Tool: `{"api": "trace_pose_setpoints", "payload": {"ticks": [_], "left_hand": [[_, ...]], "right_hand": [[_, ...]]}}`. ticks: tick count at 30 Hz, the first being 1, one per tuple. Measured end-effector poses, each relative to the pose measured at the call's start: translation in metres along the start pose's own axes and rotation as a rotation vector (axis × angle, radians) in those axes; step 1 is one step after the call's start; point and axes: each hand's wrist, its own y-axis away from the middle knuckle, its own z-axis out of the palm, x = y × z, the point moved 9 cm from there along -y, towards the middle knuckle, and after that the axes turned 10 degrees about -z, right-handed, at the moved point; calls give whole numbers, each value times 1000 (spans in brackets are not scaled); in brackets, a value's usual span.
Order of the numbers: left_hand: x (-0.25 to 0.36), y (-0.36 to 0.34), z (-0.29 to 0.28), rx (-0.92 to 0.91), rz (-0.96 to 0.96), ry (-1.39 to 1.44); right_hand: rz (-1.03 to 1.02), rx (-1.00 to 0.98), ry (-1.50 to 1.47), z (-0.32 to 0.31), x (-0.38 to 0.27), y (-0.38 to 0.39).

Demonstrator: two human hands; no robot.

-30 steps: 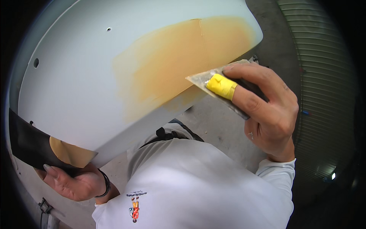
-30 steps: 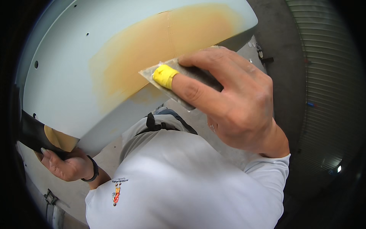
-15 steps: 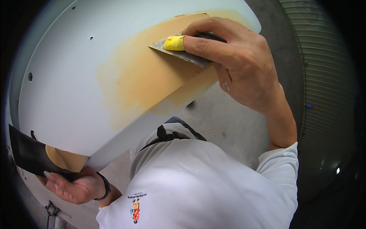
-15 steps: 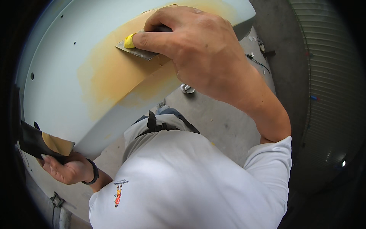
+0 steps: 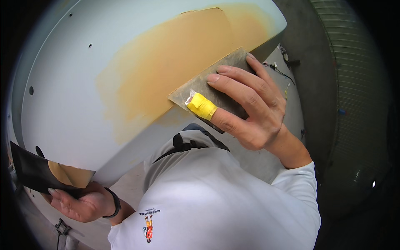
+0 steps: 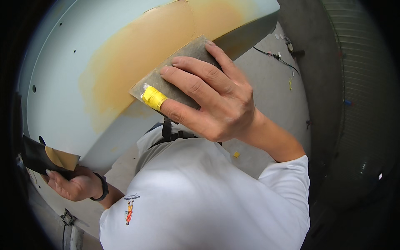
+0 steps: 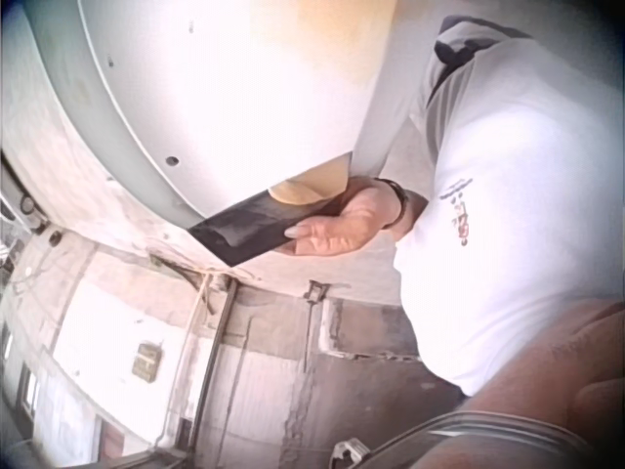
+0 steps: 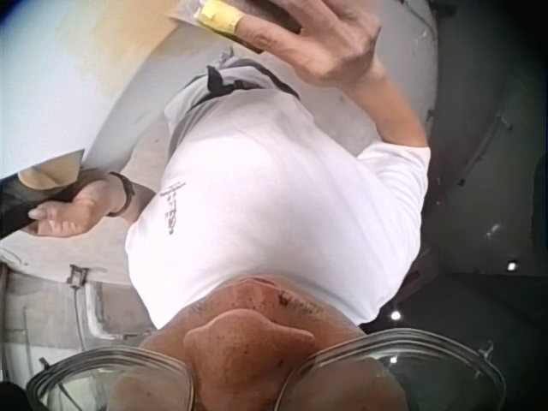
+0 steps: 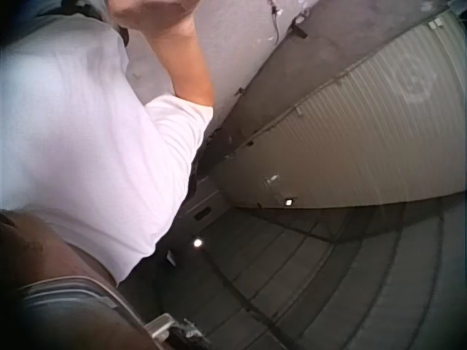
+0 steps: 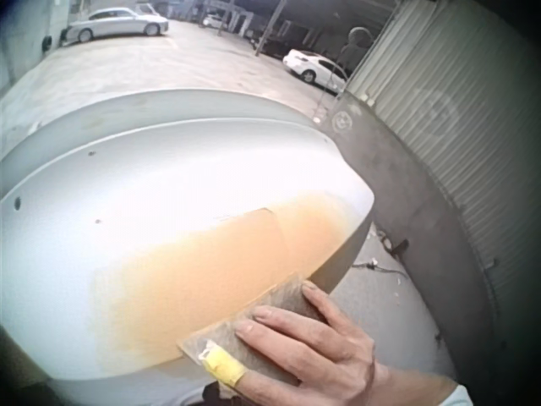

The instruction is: The person scoops body filler from a container onto a mixing board, adds a red hardener, and mixes the two components together. They then apply the mixed filler to a car bumper using a spreader, smoothing it over the surface.

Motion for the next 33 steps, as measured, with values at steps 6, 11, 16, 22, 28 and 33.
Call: {"api": "trace_pose_setpoints", "payload": {"ticks": [6,11,16,22,28,33], "left_hand": [[-14,-3,-10,129,-209,33],[-14,2,-11,132,-186,114],[-2,0,-1,-19,-13,-31],[-33,2,-10,24,-296,271],[-5,6,-4,-81,114,-113],[-16,3,-10,40,-151,119]], "right_hand": [[-8,139,38,0,-5,10],[-29,-6,39,6,-10,5],[53,8,-15,-15,30,-33],[-13,-176,-30,21,67,-79],[32,-256,-165,33,63,-96],[49,-303,-199,20,33,-72]]}}
